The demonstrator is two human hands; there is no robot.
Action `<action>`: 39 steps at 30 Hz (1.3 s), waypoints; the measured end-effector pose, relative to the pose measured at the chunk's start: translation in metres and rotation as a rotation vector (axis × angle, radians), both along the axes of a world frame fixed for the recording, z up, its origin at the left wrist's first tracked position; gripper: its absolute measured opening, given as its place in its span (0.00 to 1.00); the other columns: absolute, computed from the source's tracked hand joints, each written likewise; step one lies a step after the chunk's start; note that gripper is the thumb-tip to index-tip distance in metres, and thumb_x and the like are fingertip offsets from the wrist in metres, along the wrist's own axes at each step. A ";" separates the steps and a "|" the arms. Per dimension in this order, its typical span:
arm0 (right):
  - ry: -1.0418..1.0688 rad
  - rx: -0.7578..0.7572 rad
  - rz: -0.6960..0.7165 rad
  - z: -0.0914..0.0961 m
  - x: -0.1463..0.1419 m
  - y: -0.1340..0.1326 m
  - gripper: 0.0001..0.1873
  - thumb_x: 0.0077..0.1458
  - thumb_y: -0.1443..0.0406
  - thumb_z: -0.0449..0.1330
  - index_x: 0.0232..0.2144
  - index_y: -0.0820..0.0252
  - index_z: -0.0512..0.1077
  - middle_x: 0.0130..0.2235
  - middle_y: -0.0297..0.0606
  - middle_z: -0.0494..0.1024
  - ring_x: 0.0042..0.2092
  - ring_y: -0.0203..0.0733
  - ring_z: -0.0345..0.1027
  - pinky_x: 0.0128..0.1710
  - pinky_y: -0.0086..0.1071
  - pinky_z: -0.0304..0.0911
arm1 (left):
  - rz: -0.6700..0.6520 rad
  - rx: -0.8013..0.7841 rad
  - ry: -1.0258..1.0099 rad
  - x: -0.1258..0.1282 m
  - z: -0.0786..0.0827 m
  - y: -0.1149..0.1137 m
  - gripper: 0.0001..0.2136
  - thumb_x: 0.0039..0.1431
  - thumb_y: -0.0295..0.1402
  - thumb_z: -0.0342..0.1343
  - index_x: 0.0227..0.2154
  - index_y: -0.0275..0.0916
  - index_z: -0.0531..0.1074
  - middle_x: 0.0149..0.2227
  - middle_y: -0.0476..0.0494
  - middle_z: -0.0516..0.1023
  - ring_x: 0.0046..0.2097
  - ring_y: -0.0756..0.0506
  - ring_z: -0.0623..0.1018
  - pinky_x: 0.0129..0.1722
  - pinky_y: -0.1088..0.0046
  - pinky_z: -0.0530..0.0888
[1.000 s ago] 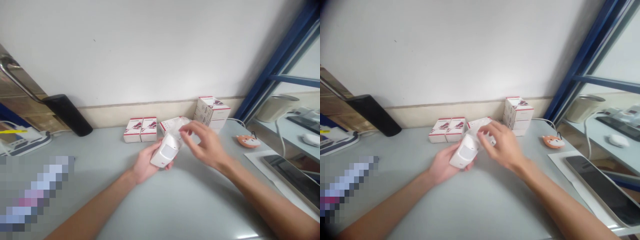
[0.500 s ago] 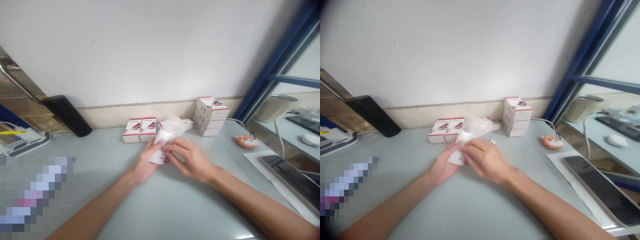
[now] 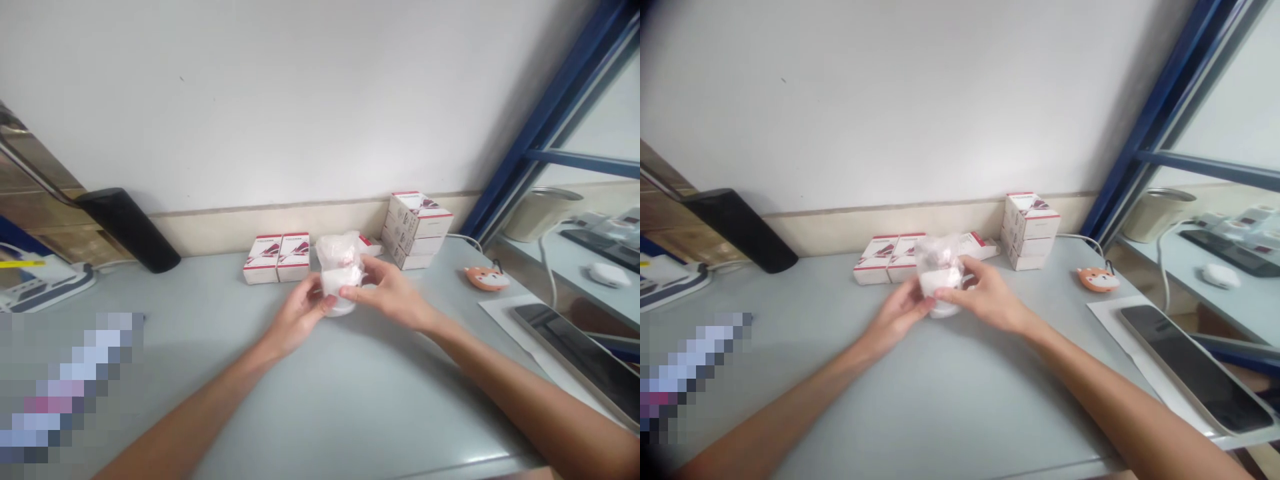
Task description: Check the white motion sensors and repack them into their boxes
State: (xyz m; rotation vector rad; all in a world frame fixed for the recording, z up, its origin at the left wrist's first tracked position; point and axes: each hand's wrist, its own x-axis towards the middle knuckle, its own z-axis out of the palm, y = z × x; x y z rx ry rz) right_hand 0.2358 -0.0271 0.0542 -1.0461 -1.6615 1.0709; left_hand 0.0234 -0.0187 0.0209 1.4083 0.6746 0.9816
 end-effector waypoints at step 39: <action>-0.401 0.138 0.191 -0.016 0.012 -0.002 0.31 0.55 0.64 0.71 0.59 0.50 0.71 0.54 0.39 0.81 0.51 0.51 0.77 0.49 0.43 0.73 | 0.055 0.074 0.220 -0.008 0.005 0.002 0.23 0.57 0.39 0.72 0.54 0.42 0.78 0.52 0.39 0.84 0.50 0.36 0.82 0.50 0.63 0.76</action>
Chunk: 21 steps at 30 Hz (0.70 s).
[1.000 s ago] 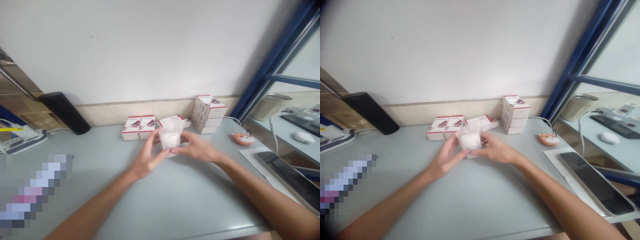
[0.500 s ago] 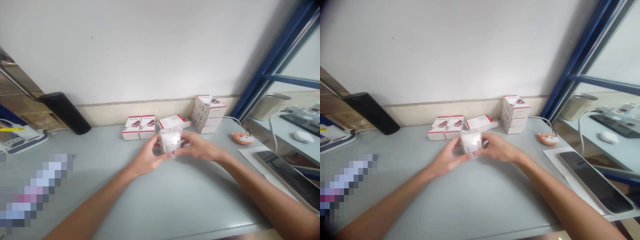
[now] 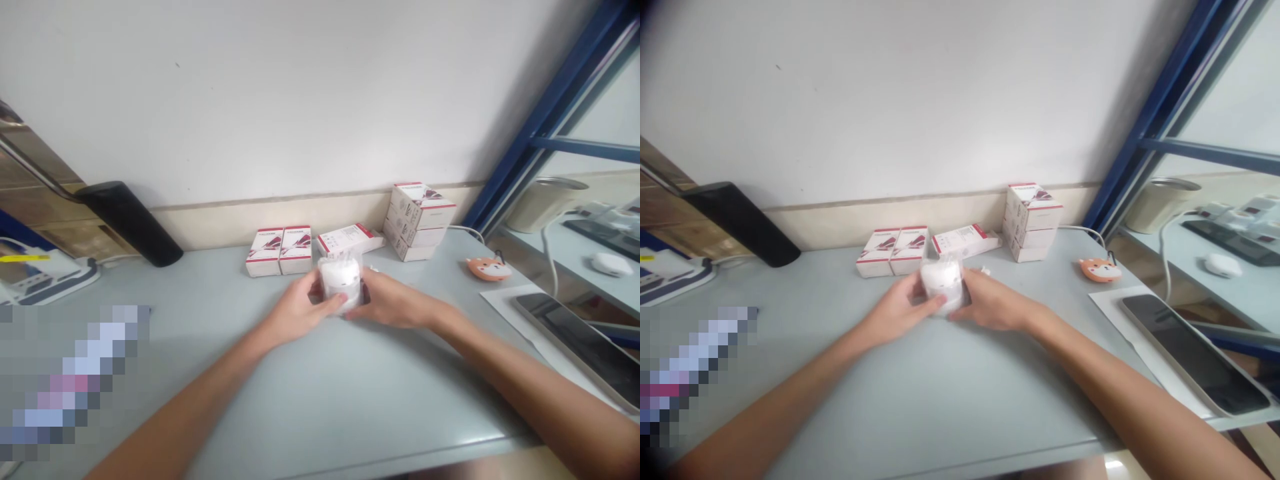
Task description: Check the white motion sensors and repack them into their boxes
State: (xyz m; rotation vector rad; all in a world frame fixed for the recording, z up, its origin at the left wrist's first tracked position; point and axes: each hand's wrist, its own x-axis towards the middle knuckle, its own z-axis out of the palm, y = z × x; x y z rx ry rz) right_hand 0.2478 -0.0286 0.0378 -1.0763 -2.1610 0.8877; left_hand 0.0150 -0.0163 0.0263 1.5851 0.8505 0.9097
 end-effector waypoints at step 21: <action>0.444 0.144 -0.451 0.031 -0.002 0.002 0.17 0.68 0.53 0.59 0.51 0.56 0.73 0.43 0.39 0.81 0.40 0.41 0.76 0.40 0.36 0.71 | 0.069 -0.562 -0.666 -0.003 0.021 0.012 0.14 0.67 0.34 0.63 0.54 0.41 0.77 0.64 0.41 0.76 0.59 0.41 0.79 0.59 0.59 0.79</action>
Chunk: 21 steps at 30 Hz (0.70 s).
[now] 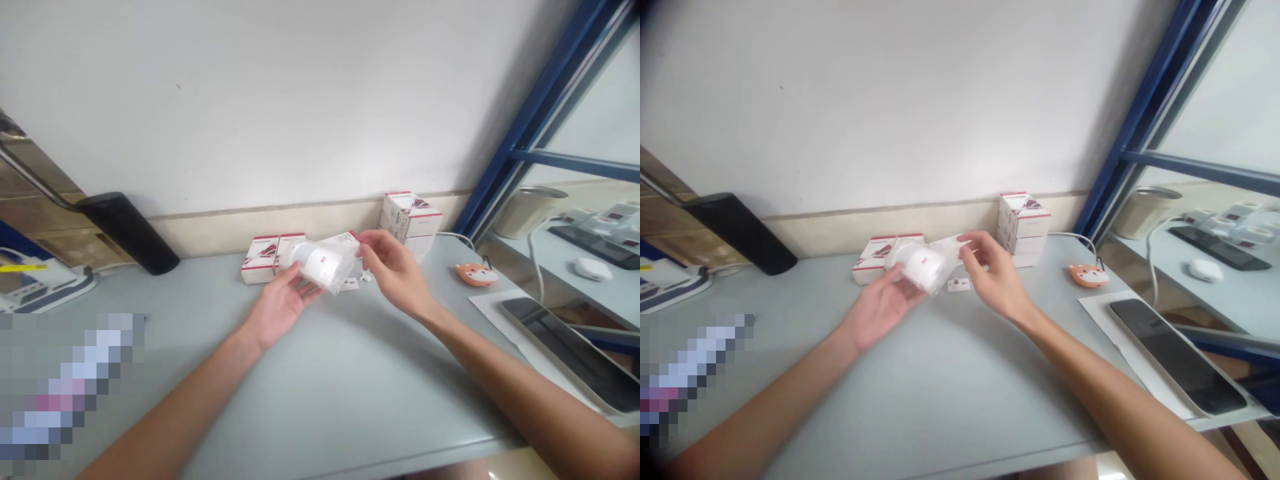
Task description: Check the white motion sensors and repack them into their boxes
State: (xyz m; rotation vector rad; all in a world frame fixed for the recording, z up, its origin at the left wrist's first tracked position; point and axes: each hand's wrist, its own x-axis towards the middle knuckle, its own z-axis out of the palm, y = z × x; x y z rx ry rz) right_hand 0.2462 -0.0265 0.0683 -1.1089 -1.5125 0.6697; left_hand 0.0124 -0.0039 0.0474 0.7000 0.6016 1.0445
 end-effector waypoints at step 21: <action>0.144 -0.123 0.070 -0.003 -0.009 -0.009 0.11 0.63 0.58 0.64 0.42 0.58 0.81 0.35 0.36 0.80 0.35 0.40 0.72 0.35 0.33 0.67 | 0.607 1.532 1.243 0.005 -0.012 -0.023 0.40 0.56 0.35 0.72 0.67 0.53 0.56 0.68 0.33 0.57 0.71 0.28 0.61 0.70 0.41 0.62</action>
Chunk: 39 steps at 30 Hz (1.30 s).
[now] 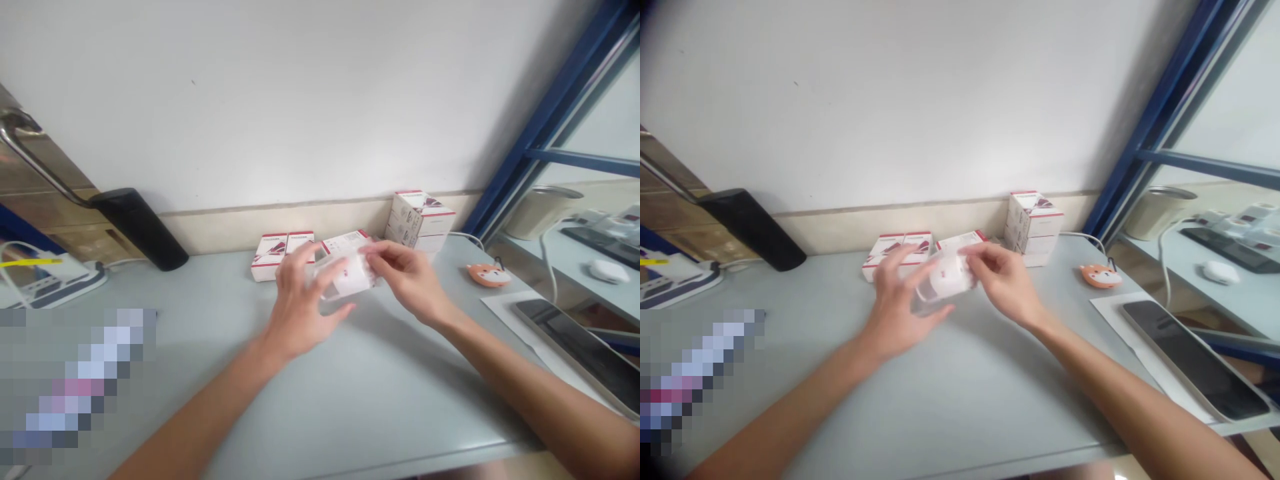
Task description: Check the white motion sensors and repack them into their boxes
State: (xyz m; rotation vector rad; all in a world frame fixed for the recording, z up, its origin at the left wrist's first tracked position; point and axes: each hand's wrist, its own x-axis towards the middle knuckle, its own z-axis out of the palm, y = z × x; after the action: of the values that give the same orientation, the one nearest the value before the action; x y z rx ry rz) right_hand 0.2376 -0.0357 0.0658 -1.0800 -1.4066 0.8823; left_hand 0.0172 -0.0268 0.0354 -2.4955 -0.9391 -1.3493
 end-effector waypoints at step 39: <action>0.027 -0.001 0.237 -0.008 -0.008 0.002 0.13 0.65 0.58 0.62 0.47 0.54 0.66 0.29 0.28 0.72 0.31 0.37 0.64 0.33 0.32 0.59 | -0.863 -1.900 -0.647 -0.032 0.038 0.021 0.30 0.67 0.43 0.50 0.69 0.42 0.57 0.50 0.29 0.83 0.36 0.36 0.86 0.36 0.63 0.78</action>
State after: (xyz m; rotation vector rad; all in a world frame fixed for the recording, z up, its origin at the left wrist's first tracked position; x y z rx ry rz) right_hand 0.2292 -0.0337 0.0575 -0.9100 -1.5324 1.0631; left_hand -0.0144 -0.0054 0.0739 -4.2267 -2.1437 -2.0545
